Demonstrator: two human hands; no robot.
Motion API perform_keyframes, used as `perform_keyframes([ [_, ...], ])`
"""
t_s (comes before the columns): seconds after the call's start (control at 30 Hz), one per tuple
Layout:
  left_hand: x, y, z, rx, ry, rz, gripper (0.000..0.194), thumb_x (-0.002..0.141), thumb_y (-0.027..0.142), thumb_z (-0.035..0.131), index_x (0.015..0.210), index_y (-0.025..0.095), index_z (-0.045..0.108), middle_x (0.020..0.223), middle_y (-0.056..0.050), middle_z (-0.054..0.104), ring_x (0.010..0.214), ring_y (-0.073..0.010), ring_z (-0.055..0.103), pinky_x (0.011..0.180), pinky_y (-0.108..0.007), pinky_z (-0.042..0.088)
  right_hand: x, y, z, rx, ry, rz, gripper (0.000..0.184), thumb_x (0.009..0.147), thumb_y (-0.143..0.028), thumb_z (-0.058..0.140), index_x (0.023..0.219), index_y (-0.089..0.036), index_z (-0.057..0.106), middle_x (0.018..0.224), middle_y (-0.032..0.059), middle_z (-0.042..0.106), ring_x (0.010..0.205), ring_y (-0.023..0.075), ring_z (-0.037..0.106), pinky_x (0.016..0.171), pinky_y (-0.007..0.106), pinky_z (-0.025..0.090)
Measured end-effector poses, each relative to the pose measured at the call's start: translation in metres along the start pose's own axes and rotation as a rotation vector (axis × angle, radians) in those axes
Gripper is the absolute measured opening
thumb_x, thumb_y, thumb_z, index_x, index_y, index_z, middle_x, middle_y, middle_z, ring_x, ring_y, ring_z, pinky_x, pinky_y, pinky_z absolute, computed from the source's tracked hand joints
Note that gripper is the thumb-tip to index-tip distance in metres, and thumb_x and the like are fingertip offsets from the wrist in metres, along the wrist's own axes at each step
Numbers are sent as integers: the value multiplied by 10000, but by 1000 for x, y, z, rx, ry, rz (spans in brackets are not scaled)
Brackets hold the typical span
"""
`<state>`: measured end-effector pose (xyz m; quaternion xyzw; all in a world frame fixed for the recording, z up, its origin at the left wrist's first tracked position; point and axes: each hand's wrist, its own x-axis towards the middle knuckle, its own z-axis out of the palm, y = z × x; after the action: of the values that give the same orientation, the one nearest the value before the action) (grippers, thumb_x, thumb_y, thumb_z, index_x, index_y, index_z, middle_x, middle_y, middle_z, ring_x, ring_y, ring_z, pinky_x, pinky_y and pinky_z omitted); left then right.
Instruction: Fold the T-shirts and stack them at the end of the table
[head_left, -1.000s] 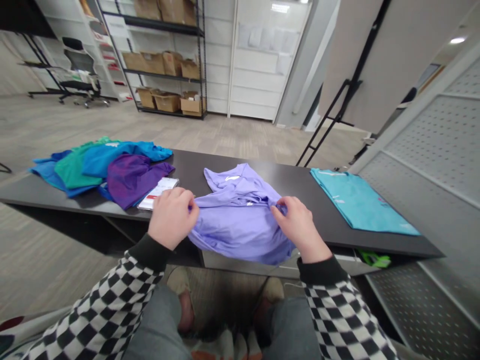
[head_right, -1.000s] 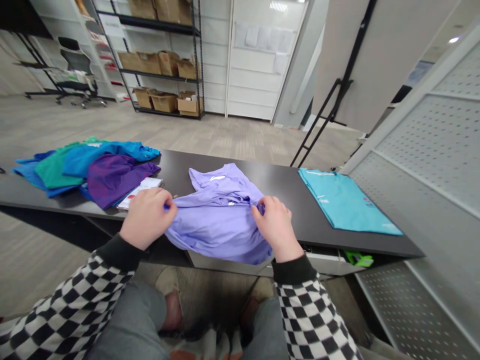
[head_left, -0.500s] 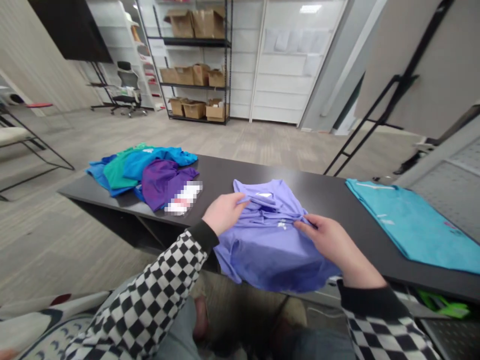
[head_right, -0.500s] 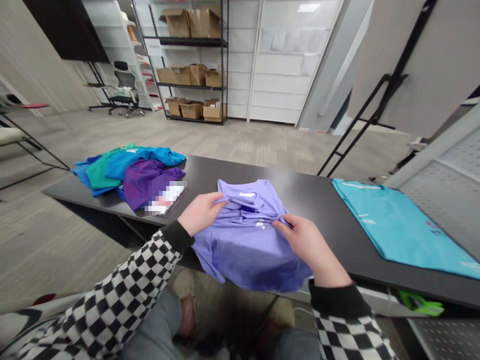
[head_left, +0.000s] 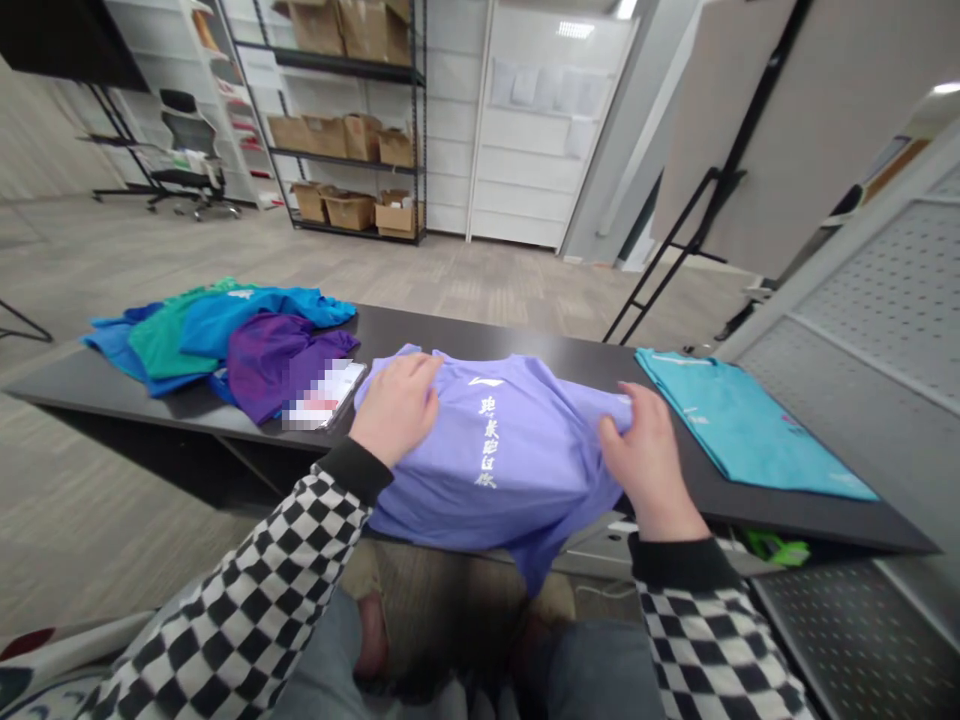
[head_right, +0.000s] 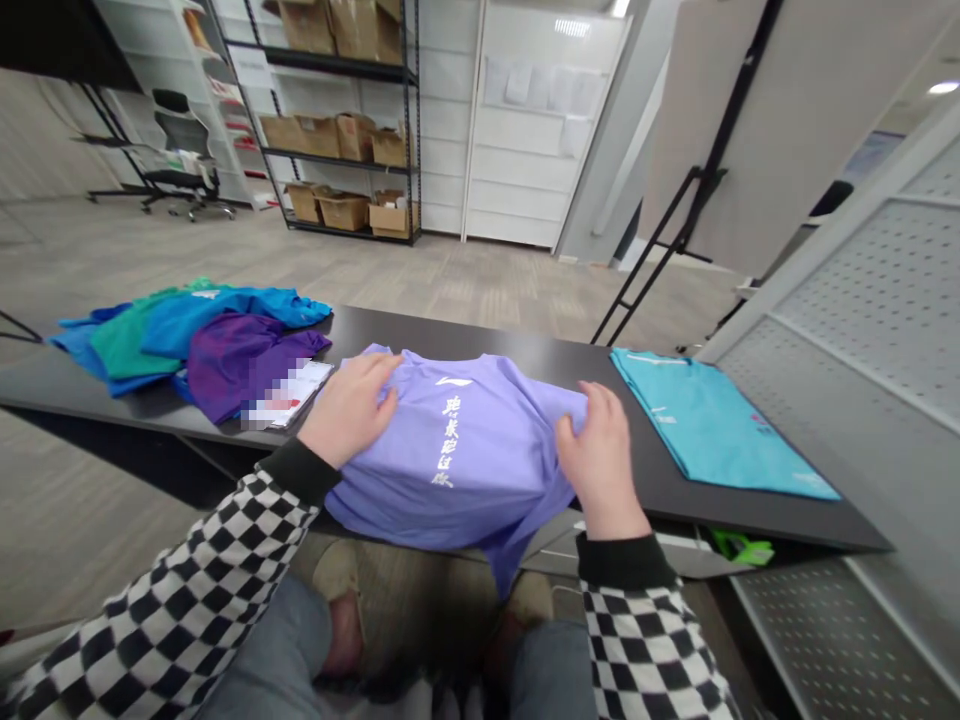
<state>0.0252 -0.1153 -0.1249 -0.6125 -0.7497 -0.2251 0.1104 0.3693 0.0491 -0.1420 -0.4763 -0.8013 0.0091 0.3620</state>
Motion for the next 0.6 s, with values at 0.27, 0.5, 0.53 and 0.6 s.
perform_keyframes([
  [0.27, 0, 3, 22, 14, -415, -20, 958, 1020, 823, 547, 1784, 248, 484, 1909, -130, 291, 1759, -444, 268, 1425, -604, 237, -8, -21, 20, -80, -641, -51, 742, 1080, -580, 609, 1734, -238, 531, 1852, 142, 408, 1734, 434, 329, 1396, 703, 280],
  [0.5, 64, -15, 25, 82, -648, -88, 1323, 801, 1076, 533, 1864, 330, 280, 1945, -127, 133, 1772, -528, 123, 1406, -684, 179, 14, 0, 11, -195, -720, 80, 1028, 1011, -767, 662, 1833, -234, 349, 1912, 172, 247, 1776, 425, 208, 1417, 671, 211],
  [0.53, 74, -15, 32, 89, -649, -90, 1319, 802, 1081, 519, 1866, 341, 270, 1947, -119, 126, 1771, -532, 117, 1403, -694, 172, 17, 2, 13, -202, -733, 82, 1045, 1009, -784, 652, 1840, -237, 330, 1916, 168, 235, 1780, 421, 191, 1420, 666, 201],
  [0.6, 92, -13, 47, 103, -623, -95, 1236, 863, 1056, 453, 1865, 357, 265, 1950, -100, 121, 1772, -530, 113, 1400, -711, 149, 23, 6, 18, -217, -741, 91, 1066, 1012, -815, 617, 1848, -233, 303, 1923, 162, 214, 1787, 411, 164, 1421, 664, 186],
])
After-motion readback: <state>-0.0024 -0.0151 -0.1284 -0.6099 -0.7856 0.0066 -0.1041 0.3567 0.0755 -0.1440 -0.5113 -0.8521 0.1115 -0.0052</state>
